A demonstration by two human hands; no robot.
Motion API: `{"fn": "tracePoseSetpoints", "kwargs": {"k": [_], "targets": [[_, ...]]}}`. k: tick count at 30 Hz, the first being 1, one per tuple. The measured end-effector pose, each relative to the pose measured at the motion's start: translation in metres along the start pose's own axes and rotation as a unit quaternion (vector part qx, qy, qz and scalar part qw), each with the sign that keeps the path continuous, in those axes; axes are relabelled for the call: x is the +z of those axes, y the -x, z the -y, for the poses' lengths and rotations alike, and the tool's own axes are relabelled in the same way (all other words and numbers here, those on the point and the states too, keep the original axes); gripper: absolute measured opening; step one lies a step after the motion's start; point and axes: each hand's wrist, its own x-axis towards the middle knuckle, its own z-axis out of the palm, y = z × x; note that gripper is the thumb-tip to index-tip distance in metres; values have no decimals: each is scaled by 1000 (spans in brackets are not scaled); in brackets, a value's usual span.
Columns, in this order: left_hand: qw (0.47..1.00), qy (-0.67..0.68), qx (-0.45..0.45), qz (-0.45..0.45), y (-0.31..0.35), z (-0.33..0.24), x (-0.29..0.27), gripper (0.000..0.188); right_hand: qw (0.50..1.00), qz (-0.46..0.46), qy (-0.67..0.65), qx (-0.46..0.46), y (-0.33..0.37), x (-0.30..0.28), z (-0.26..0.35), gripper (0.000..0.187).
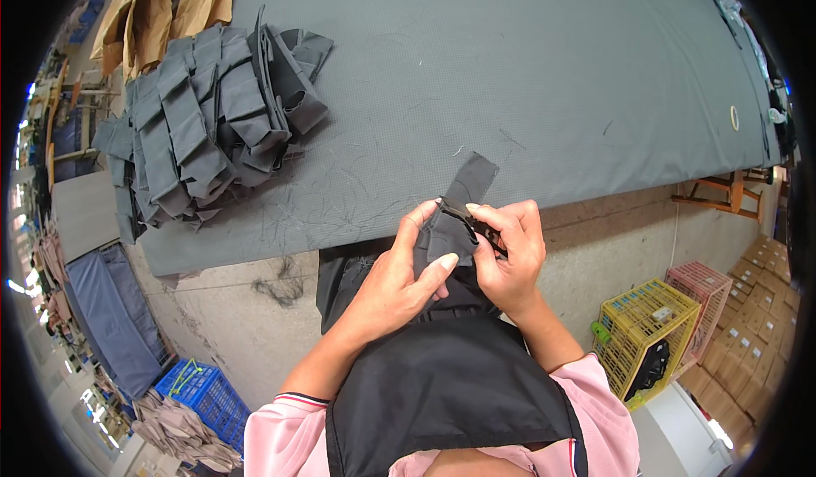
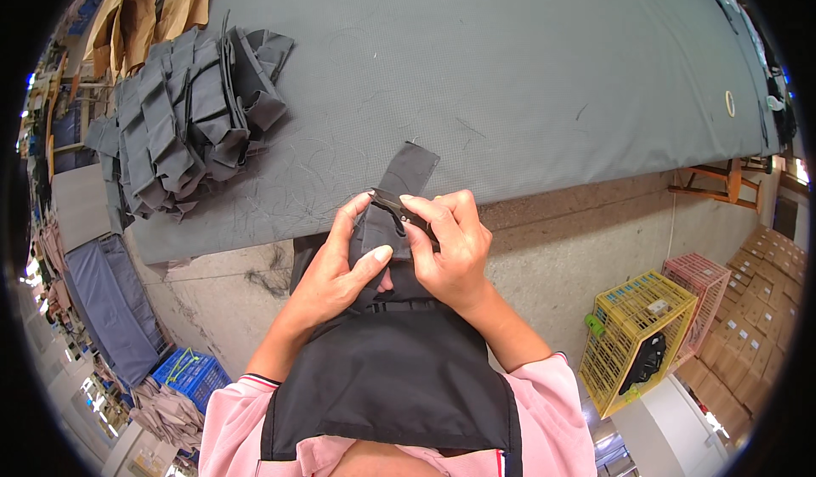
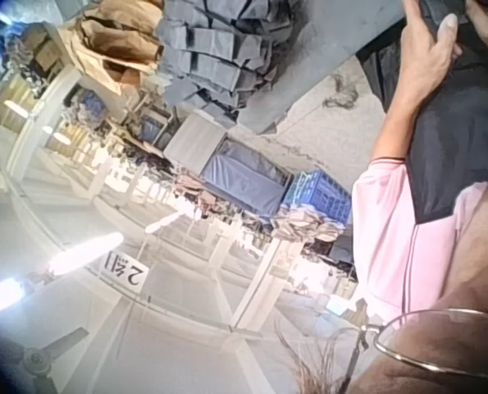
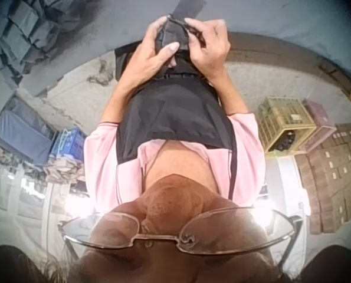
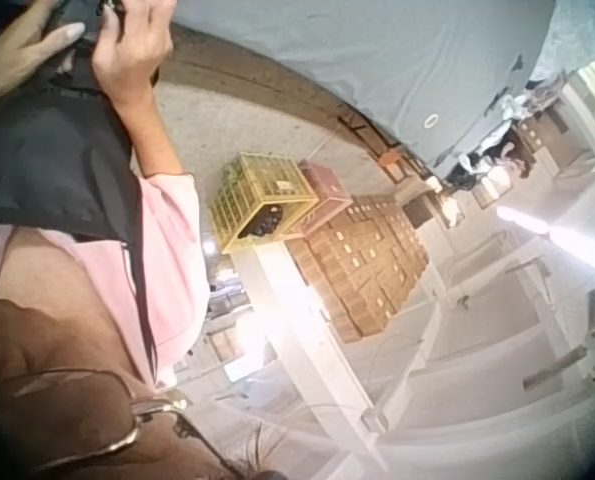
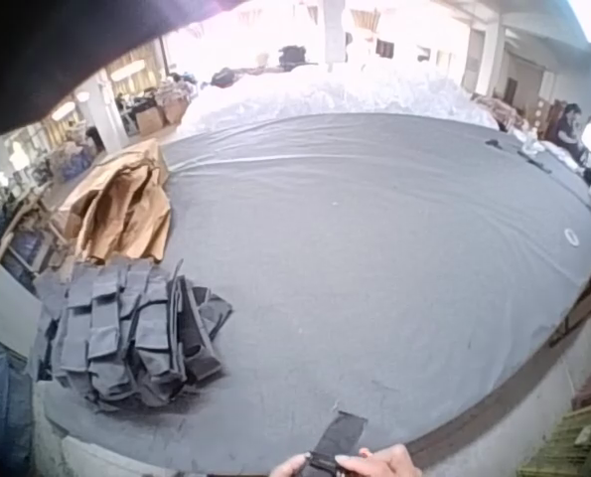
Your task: Sorting and trimming small strips of gray fabric at a workbench in a textile manufacturing environment.
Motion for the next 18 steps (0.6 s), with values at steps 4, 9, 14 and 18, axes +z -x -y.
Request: {"fn": "tracePoseSetpoints", "kwargs": {"k": [4,9,14,18], "targets": [[1000,-19,-2,-8,0,0,0,62,1000,-15,-13,19,0,2,0,33],[1000,-27,6,-10,1,0,1,62,994,-51,32,-86,-1,5,-6,32],[1000,9,4,-12,-2,2,-1,62,989,-55,84,-109,0,9,-8,32],[1000,17,5,-17,-1,1,-2,62,981,-73,100,-146,-4,13,-11,33]]}}
